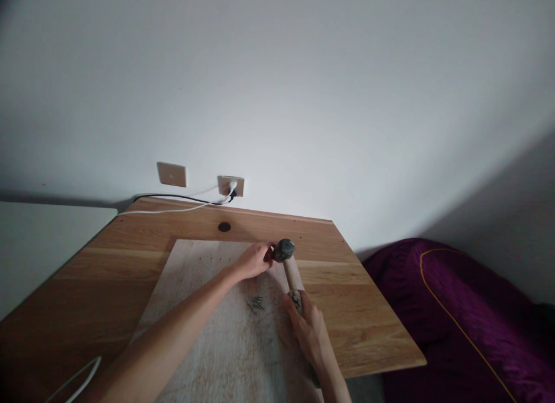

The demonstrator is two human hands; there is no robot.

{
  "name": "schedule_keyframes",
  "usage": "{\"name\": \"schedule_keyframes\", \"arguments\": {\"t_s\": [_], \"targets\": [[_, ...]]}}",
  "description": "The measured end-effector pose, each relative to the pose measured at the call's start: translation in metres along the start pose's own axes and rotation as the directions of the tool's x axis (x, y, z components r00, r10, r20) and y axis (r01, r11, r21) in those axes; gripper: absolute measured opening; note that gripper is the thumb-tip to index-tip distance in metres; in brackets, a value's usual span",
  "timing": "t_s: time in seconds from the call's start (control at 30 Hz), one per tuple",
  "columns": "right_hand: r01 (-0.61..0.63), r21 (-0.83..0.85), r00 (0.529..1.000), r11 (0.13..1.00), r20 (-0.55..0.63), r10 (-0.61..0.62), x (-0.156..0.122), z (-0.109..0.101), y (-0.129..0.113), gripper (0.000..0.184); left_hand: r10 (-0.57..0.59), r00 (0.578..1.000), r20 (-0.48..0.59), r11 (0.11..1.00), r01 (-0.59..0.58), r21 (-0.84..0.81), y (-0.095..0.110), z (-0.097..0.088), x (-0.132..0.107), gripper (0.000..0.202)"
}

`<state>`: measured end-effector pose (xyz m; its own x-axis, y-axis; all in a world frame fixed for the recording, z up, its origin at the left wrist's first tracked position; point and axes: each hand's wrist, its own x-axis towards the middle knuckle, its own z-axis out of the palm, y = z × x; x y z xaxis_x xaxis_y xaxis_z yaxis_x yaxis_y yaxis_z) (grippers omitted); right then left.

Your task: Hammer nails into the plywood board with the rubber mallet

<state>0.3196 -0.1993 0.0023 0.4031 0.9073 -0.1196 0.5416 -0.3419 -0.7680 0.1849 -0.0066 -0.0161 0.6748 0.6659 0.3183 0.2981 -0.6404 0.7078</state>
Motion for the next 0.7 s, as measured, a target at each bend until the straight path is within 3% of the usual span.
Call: {"name": "schedule_keyframes", "arguments": {"t_s": [0.7], "targets": [[-0.007, -0.001, 1.0, 1.0, -0.004, 0.007, 0.0009, 0.0014, 0.0055, 0.049, -0.012, 1.0, -0.002, 0.999, 0.012, 0.031, 0.0008, -0.0001, -0.0001, 0.037]]}}
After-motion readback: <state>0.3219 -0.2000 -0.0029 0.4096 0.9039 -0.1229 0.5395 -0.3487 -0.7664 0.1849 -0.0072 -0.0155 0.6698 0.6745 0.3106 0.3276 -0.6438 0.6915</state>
